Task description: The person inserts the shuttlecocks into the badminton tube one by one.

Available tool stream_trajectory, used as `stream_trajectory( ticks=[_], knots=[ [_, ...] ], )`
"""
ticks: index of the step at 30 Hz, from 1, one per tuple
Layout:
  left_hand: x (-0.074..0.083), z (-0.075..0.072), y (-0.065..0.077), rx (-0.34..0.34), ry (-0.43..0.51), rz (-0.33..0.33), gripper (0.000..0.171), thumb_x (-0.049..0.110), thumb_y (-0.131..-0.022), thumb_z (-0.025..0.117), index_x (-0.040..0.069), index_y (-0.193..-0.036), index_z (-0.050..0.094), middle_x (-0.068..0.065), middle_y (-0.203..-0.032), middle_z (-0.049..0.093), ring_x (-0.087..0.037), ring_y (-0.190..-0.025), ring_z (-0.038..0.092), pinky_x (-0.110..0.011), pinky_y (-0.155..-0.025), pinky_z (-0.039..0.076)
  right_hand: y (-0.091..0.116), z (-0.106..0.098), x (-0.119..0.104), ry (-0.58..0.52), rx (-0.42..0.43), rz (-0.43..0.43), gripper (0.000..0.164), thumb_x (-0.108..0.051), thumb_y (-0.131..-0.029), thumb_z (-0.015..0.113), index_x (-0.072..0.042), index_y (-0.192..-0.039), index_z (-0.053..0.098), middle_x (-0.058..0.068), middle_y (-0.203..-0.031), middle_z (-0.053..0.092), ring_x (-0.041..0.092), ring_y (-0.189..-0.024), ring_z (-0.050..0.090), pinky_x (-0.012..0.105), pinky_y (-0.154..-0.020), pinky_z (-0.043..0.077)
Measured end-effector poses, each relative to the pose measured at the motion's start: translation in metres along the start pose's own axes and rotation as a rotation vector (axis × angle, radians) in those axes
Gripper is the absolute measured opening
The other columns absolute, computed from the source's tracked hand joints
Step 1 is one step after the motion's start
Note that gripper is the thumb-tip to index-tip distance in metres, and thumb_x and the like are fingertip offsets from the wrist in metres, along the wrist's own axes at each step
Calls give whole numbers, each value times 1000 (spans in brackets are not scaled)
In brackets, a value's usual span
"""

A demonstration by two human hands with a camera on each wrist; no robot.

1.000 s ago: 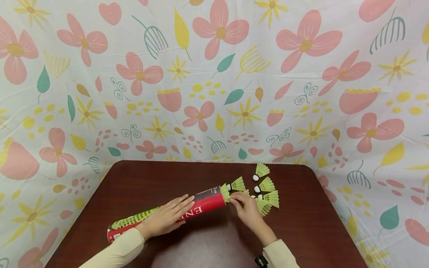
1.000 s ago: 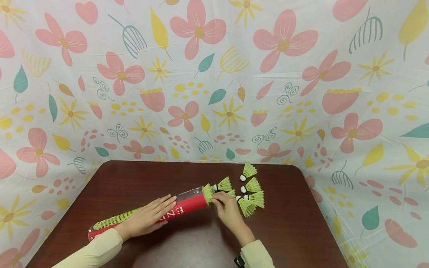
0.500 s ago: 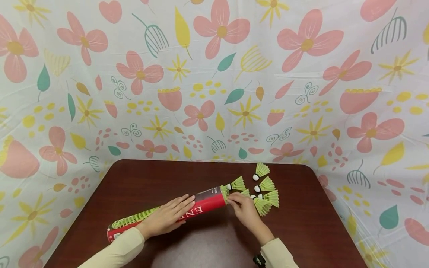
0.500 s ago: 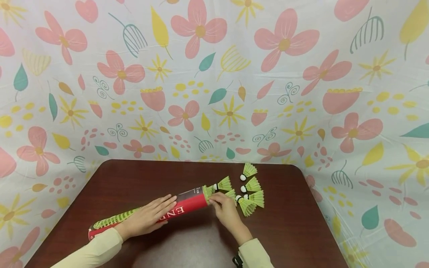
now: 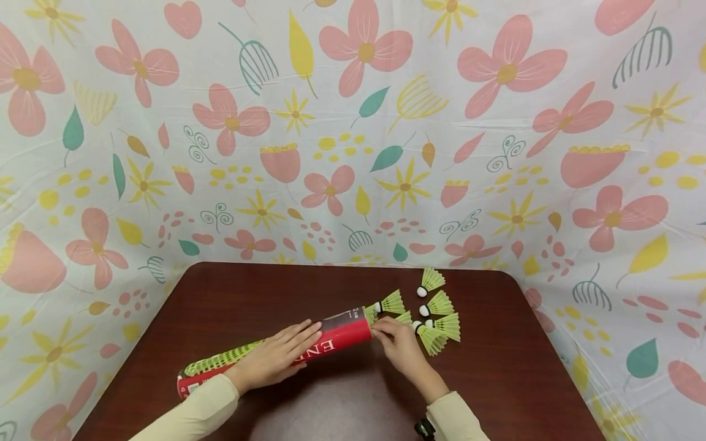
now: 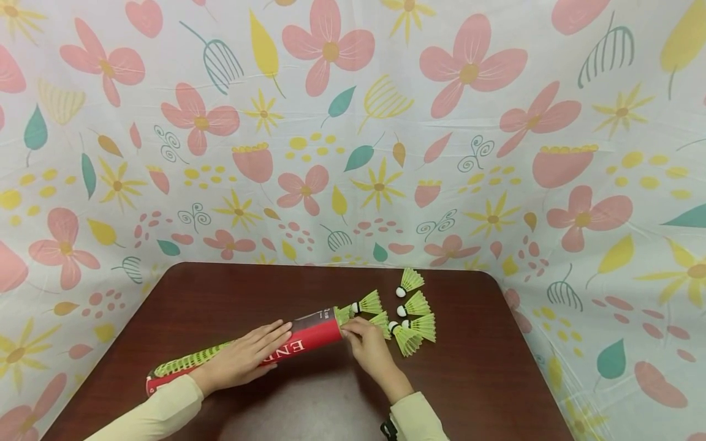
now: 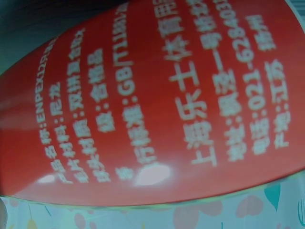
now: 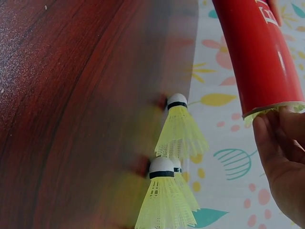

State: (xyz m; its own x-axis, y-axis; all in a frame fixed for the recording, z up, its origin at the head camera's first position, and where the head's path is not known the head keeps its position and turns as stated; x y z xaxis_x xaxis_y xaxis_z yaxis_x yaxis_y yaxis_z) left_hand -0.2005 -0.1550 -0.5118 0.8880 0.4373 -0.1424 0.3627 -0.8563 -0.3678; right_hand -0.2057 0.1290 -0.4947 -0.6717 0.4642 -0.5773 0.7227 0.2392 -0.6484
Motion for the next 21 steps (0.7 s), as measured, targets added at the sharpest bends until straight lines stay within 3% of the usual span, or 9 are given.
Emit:
stream_trajectory(
  ticks=[8, 13, 21],
  knots=[
    [0, 3, -1, -11, -12, -2, 95, 28, -77, 81, 5, -152, 26, -10, -158, 24, -32, -139, 34, -42, -109, 34, 1, 0, 1, -10, -11, -13, 15, 11, -76, 72, -1, -84, 74, 4, -84, 70, 17, -74, 65, 23, -64, 53],
    [1, 3, 0, -21, -14, -2, 96, 29, -77, 81, 5, -152, 25, -9, -158, 24, -31, -139, 34, -42, -108, 36, 4, 1, 1, 7, -60, 6, 13, 8, -80, 70, -3, -86, 74, 2, -88, 69, 16, -78, 65, 23, -66, 53],
    [-2, 2, 1, -3, -10, 0, 93, 27, -77, 81, 4, -151, 28, -11, -157, 26, -31, -140, 32, -42, -109, 34, 7, -2, 3, -11, -113, 21, 19, 8, -83, 67, -2, -97, 73, 8, -96, 70, 21, -89, 67, 31, -73, 55]
  ],
)
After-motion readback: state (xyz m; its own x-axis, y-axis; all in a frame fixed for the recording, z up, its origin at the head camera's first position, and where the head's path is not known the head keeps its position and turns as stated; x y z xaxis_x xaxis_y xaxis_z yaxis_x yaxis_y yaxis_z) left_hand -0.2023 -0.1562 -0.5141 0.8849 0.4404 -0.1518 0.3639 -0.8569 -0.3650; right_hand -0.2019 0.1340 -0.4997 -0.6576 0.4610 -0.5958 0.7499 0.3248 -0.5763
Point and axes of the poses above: each hand's wrist, its own y-axis away from the middle knuckle, its own z-axis out of the palm, x = y × z, the point moved 3 cm from there along -y, towards the middle knuckle
